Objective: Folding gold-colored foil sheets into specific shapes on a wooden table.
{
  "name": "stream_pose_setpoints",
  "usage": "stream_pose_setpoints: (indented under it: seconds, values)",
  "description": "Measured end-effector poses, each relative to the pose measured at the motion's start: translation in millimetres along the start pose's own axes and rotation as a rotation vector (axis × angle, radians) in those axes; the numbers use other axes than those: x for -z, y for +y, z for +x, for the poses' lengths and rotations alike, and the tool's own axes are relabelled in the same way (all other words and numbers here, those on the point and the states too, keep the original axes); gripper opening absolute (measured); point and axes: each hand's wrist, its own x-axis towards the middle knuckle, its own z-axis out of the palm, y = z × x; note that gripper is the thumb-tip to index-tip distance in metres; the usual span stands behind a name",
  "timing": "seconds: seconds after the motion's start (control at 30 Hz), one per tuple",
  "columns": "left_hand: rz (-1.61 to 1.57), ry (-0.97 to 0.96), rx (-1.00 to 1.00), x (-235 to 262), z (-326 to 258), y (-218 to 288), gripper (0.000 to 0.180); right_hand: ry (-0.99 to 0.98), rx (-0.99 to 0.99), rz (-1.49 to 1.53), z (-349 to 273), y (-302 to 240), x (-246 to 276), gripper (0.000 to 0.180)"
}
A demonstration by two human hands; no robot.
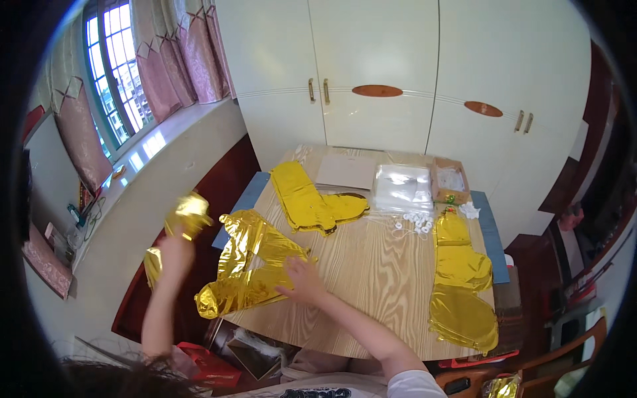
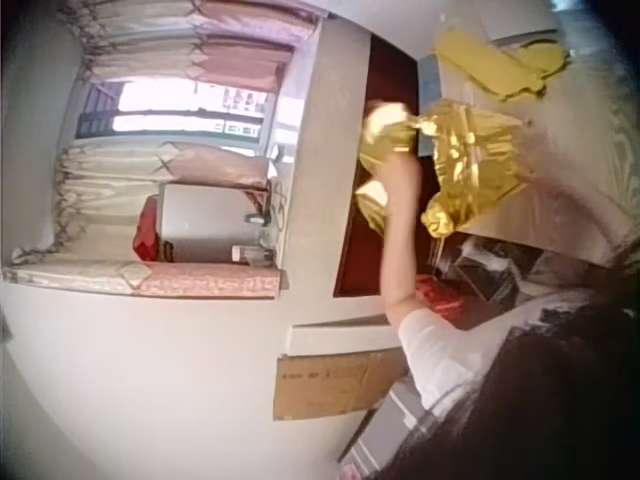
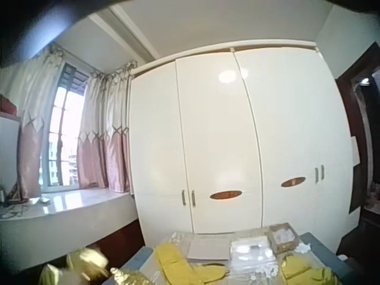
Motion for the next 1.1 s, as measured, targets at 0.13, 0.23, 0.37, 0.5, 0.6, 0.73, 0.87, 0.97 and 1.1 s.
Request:
stream_pose_setpoints:
  seconds: [0.13,0.23,0.37,0.5,0.6,0.73,0.87,0.97,1.1]
  values:
    - [-0.037,-0.4,-0.42,-18,-74,124,0.07,-0.036,-0.309,1.206,-26,-23,3,0.052]
    - [-0.318,-0.567,-0.588,-27,-116,175,0.073,0.007,-0.647,1.35,-51,-24,29,0.037]
    - [-0.745,-0.861,-0.776,13,-116,193,0.074,0.161,-0.813,1.228,-98,49,56,0.028]
    - [-0.945,-0.91,-0.742,5,-85,173,0.059,0.102,-0.895,1.271,-124,103,131,0.021]
    - [-0.891,-0.759,-0.734,-4,-70,188,0.05,0.057,-0.851,1.211,-133,160,165,0.018]
    - [-0.95,-0.482,-0.974,-79,-102,221,0.059,-0.072,-0.83,0.921,-118,224,167,0.018]
    - [-0.848,-0.422,-0.926,-90,-125,231,0.067,-0.067,-0.703,1.001,-92,199,164,0.019]
    - [-0.748,-0.454,-1.033,-107,-129,263,0.071,-0.046,-0.49,0.561,-108,246,174,0.039]
    - [-0.519,-0.388,-1.057,-121,-122,249,0.079,-0.066,-0.442,0.294,-104,182,202,0.062]
